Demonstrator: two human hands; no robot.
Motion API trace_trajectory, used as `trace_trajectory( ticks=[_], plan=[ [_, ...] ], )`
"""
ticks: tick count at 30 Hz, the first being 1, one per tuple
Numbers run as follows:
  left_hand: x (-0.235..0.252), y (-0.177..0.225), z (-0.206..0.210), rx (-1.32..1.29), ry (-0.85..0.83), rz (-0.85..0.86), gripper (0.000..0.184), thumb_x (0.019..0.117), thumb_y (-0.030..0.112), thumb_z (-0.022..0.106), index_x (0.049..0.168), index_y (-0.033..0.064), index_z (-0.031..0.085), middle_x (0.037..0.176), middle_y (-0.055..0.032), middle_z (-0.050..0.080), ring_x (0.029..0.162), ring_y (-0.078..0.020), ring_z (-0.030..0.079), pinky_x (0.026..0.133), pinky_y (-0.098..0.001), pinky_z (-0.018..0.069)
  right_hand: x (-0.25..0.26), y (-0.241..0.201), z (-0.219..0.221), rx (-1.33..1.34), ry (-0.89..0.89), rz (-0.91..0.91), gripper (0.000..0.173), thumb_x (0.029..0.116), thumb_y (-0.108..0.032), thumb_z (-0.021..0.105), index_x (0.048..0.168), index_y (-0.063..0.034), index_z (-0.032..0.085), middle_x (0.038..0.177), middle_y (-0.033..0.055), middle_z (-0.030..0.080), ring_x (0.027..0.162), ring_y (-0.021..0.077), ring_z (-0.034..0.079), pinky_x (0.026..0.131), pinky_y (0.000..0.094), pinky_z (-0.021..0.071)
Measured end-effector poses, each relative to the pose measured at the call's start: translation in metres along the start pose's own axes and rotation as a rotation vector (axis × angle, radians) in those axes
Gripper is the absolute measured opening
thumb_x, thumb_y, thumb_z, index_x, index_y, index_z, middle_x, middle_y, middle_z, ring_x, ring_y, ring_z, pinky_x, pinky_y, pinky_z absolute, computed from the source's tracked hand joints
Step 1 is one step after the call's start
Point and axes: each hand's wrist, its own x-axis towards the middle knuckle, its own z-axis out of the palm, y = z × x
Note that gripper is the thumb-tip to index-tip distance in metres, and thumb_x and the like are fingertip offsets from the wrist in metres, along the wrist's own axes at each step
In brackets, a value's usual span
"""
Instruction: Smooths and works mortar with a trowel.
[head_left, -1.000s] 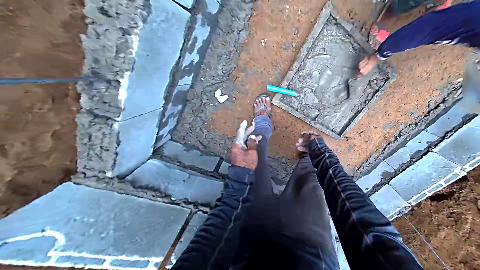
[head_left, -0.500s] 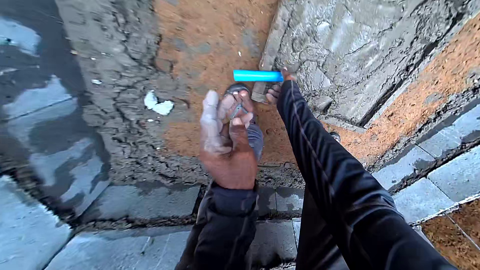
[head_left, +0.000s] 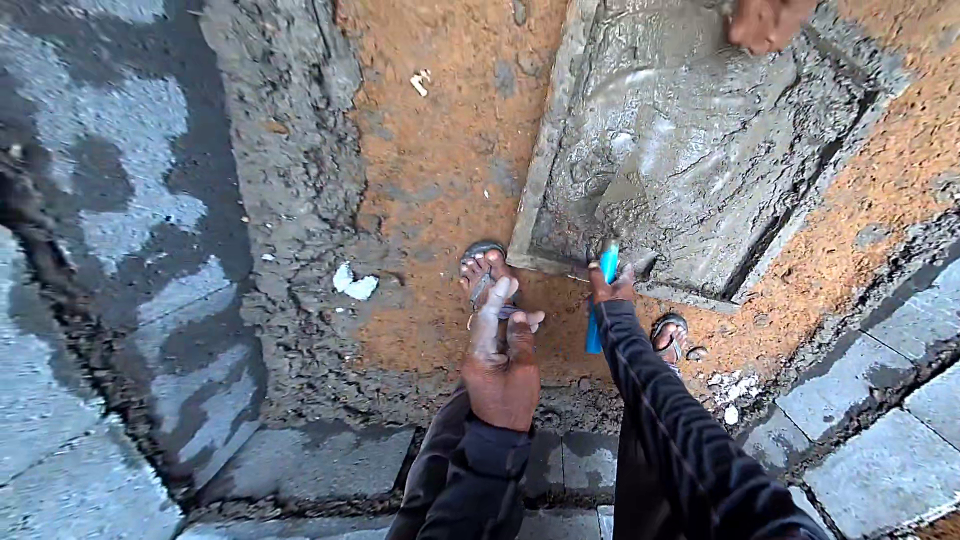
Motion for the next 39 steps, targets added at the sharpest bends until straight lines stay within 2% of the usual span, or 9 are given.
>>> trace_trajectory(
  ticks=[2,4,7,11,17,26,31,36,39],
  plan=[
    [-0.003,-0.003,0.004,0.015,-0.017,-0.004,0.043,0.1013,0.002,0.055,0.145,-0.0002,0.052,0.131,-0.0109,0.068,0.091,-0.0172,0.075,0.081,-0.0335,0.0654,0.025,-0.006,-0.002,-0.097,0.015,-0.089,0.058,0.1004,-0.04,0.065,0.146,-0.0099,0.045,0.104,0.0206,0.069,0.083,0.0335,0.07,0.075,0.0554,0.059],
    [-0.004,-0.007,0.008,0.029,-0.034,-0.014,0.044,0.1004,0.002,0.055,0.144,0.0001,0.053,0.126,-0.0109,0.07,0.09,-0.0177,0.075,0.08,-0.034,0.0657,0.048,-0.017,0.005,-0.133,0.012,-0.125,0.058,0.1014,-0.043,0.063,0.146,-0.0106,0.047,0.104,0.0214,0.07,0.087,0.036,0.071,0.079,0.0577,0.0581],
    [-0.006,-0.008,0.01,0.05,-0.057,-0.034,0.043,0.1017,0.003,0.055,0.145,0.002,0.053,0.124,-0.0096,0.071,0.09,-0.0176,0.075,0.081,-0.0344,0.0657,0.07,-0.029,0.025,-0.109,-0.061,-0.147,0.056,0.1038,-0.045,0.059,0.146,-0.0113,0.044,0.094,0.0195,0.068,0.068,0.032,0.068,0.064,0.0525,0.0598],
    [-0.007,-0.01,0.011,0.077,-0.063,-0.037,0.042,0.1018,0.004,0.056,0.144,0.0034,0.055,0.12,-0.0097,0.072,0.088,-0.0177,0.076,0.079,-0.0348,0.0659,0.071,-0.037,0.031,-0.098,-0.128,-0.097,0.053,0.1031,-0.044,0.062,0.144,-0.013,0.048,0.102,0.0202,0.067,0.073,0.0325,0.068,0.065,0.0524,0.0591],
    [-0.006,-0.013,0.016,0.064,-0.074,-0.04,0.042,0.1013,0.004,0.056,0.143,0.001,0.054,0.115,-0.0101,0.074,0.087,-0.018,0.076,0.079,-0.0347,0.066,0.051,-0.035,0.025,0.061,-0.211,-0.022,0.044,0.1059,-0.042,0.058,0.138,-0.0134,0.047,0.076,0.0119,0.059,0.049,0.0226,0.058,0.046,0.0399,0.0559],
    [-0.005,-0.014,0.016,0.051,-0.09,-0.041,0.042,0.1007,0.003,0.057,0.142,0.0016,0.056,0.117,-0.011,0.072,0.089,-0.0191,0.075,0.081,-0.0356,0.0664,0.033,-0.051,0.066,0.252,-0.25,0.036,0.043,0.1061,-0.044,0.057,0.136,-0.0153,0.047,0.072,0.0103,0.055,0.047,0.0232,0.056,0.042,0.0411,0.0545],
    [-0.004,-0.012,0.018,0.033,-0.078,-0.048,0.041,0.101,0.004,0.056,0.142,-0.0007,0.056,0.111,-0.0109,0.075,0.087,-0.0196,0.076,0.079,-0.0351,0.0669,0.045,-0.036,0.042,0.466,-0.39,0.077,0.037,0.1076,-0.043,0.051,0.133,-0.0164,0.046,0.064,0.0082,0.054,0.042,0.0223,0.053,0.036,0.0397,0.0499],
    [-0.002,-0.007,0.018,-0.021,-0.022,-0.01,0.042,0.0996,0.0,0.055,0.141,-0.006,0.053,0.128,-0.0135,0.069,0.09,-0.0196,0.076,0.079,-0.035,0.0666,0.001,-0.043,0.022,0.171,-0.257,-0.041,0.041,0.1073,-0.038,0.055,0.138,-0.0122,0.049,0.077,0.0137,0.061,0.05,0.0254,0.059,0.046,0.043,0.0557],
    [0.002,-0.002,0.019,-0.05,0.005,0.037,0.043,0.1002,0.002,0.053,0.143,-0.0067,0.051,0.131,-0.0135,0.067,0.089,-0.0189,0.075,0.077,-0.034,0.0662,-0.029,-0.051,0.039,0.045,-0.231,-0.15,0.049,0.1031,-0.028,0.063,0.142,-0.0032,0.049,0.099,0.0213,0.068,0.073,0.0299,0.068,0.069,0.0487,0.0602]
  ],
)
